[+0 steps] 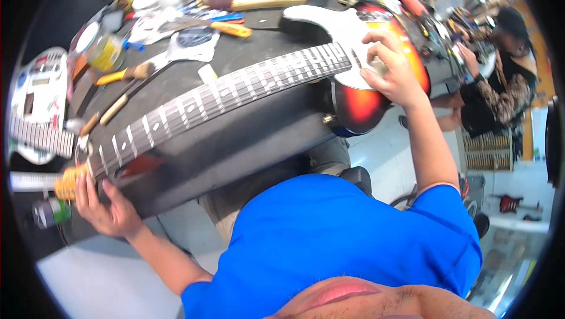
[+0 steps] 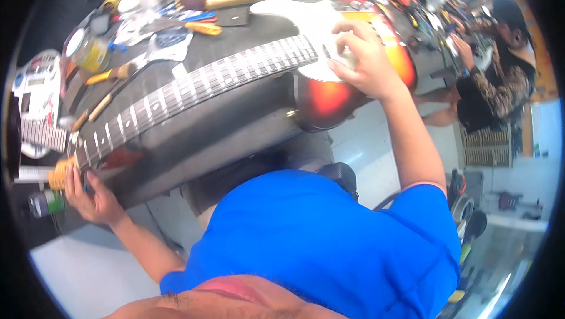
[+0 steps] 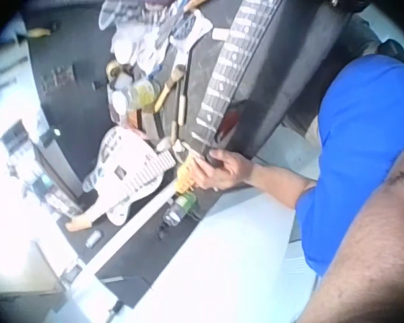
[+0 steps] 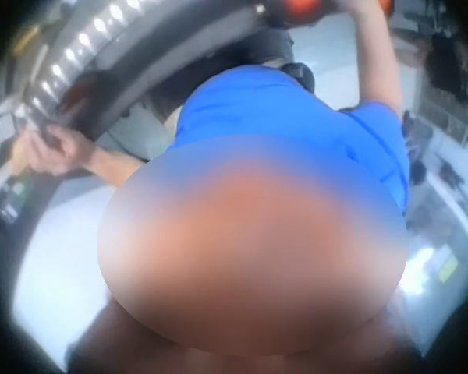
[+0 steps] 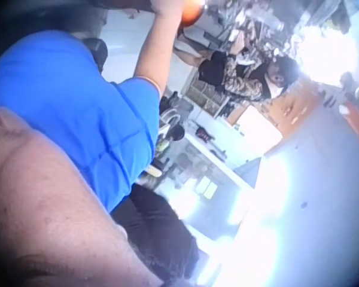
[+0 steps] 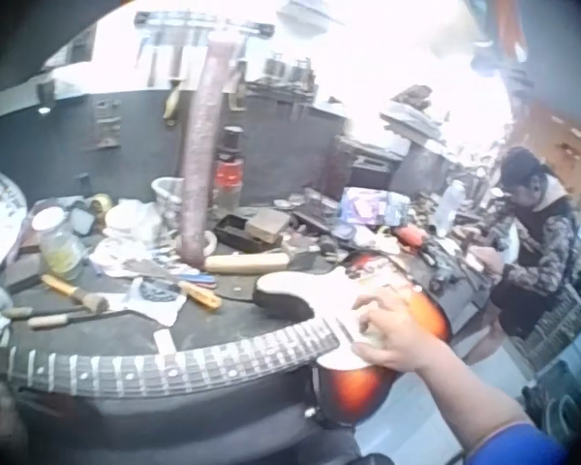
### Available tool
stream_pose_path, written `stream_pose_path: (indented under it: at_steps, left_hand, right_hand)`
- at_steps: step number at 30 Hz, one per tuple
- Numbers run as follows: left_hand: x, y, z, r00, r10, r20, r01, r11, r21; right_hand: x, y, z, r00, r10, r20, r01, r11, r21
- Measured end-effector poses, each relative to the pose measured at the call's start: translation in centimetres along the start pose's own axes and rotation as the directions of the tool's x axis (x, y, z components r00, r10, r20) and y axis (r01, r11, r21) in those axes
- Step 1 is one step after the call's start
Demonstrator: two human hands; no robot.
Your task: The person performs maintenance on an electric guitar at a repair bench. They use a screwdriver to adjust components on the bridge, wipe the body and fretboard with a cloth, and handle the guitar to check for adjustments.
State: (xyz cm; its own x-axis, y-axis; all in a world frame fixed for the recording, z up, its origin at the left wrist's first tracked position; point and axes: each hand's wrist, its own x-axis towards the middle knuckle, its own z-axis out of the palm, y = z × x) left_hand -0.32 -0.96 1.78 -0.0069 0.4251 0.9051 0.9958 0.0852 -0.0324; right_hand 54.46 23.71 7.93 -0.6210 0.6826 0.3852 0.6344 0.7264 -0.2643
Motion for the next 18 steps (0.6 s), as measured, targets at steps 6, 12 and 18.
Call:
stream_pose_path:
  at_steps: [6,12,18]
  left_hand:
    - [1.1,1.1,0.7,0.998,-0.057,-0.010,0.056,0.996,-0.063]
    - [0.1,0.7,-0.7,0.996,-0.080,-0.042,0.075,0.991,-0.111]
    - [-0.1,0.9,-0.1,0.991,-0.128,-0.048,0.122,0.986,-0.116]
  right_hand:
    - [3.6,-3.2,0.3,0.948,-0.275,0.162,0.297,0.945,-0.133]
    - [9.4,-7.4,1.8,0.722,-0.648,0.244,0.675,0.737,-0.041]
    - [15.5,-17.5,5.8,0.544,-0.803,0.243,0.828,0.561,0.001]
